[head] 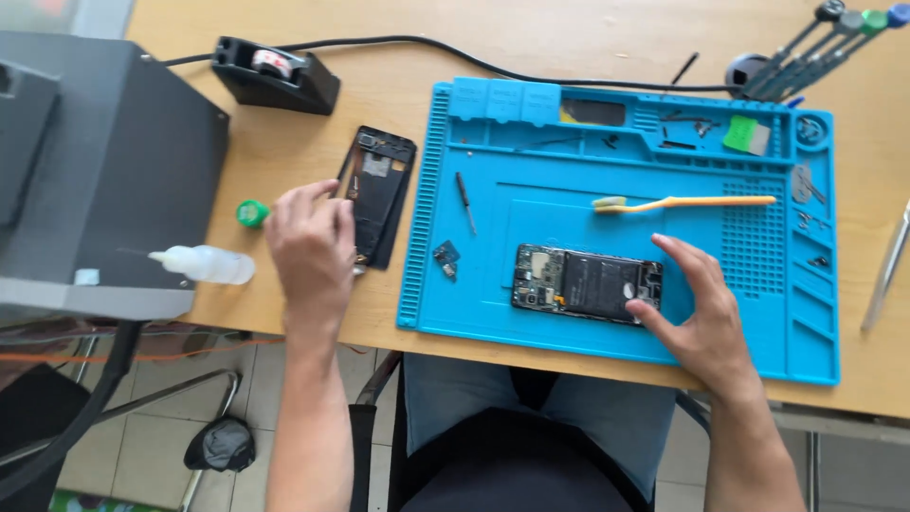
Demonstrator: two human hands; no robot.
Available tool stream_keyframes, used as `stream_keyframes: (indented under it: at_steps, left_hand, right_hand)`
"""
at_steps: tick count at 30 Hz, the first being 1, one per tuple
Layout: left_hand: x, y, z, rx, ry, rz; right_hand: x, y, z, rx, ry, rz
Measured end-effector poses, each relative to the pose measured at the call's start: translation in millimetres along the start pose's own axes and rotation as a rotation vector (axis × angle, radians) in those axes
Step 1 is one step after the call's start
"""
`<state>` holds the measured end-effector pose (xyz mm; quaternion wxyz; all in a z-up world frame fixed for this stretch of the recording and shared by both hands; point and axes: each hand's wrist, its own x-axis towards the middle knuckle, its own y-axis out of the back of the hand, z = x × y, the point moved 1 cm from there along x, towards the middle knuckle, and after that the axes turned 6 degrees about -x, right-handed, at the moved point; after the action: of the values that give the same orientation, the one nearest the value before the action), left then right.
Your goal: Disassembling, cleaning, and reassembling internal components of a mobile phone on a repair mat.
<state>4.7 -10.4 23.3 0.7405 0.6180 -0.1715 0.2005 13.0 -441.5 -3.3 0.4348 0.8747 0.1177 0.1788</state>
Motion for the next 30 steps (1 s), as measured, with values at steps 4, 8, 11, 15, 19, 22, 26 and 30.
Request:
stream_keyframes:
  at_steps: [4, 8, 11, 15, 19, 22, 26, 30]
  left_hand:
    - [-10.1, 37.0, 59.4, -0.625, 0.13, 0.036]
    - [-57.2, 31.0, 142.1, -1.249, 0.379, -0.119]
    - [-63.3, 30.7, 175.4, -1.364, 0.433, -0.217]
    - [-64.4, 29.3, 188.3, -1.344, 0.331, -0.294]
    - [-71.2, 27.0, 191.9, -1.348, 0.258, -0.371]
    - [-71.5, 25.1, 192.9, -1.363, 0.276, -0.389]
    - [-69.8, 24.1, 193.1, -1.354, 0.262, -0.414]
    - [-71.7, 12.6, 185.3, -1.336, 0.21, -0.444]
  right_hand:
    - [-5.5, 4.1, -8.6, 0.144, -0.011, 0.222]
    - [-18.2, -9.1, -45.0, 0.418, 0.04, 0.166]
    - [-17.6, -24.4, -70.0, 0.65, 0.008, -0.032]
    - [-19.6, -38.2, -61.4, 0.676, -0.077, 0.0]
    - [-24.0, -46.5, -58.1, 0.925, -0.218, 0.067]
    - [-29.3, -52.9, -54.8, 1.053, -0.266, 0.101]
    - [-30.4, -52.1, -53.1, 1.028, -0.31, 0.109]
    - [-29.5, -49.9, -44.7, 1.022, -0.354, 0.141]
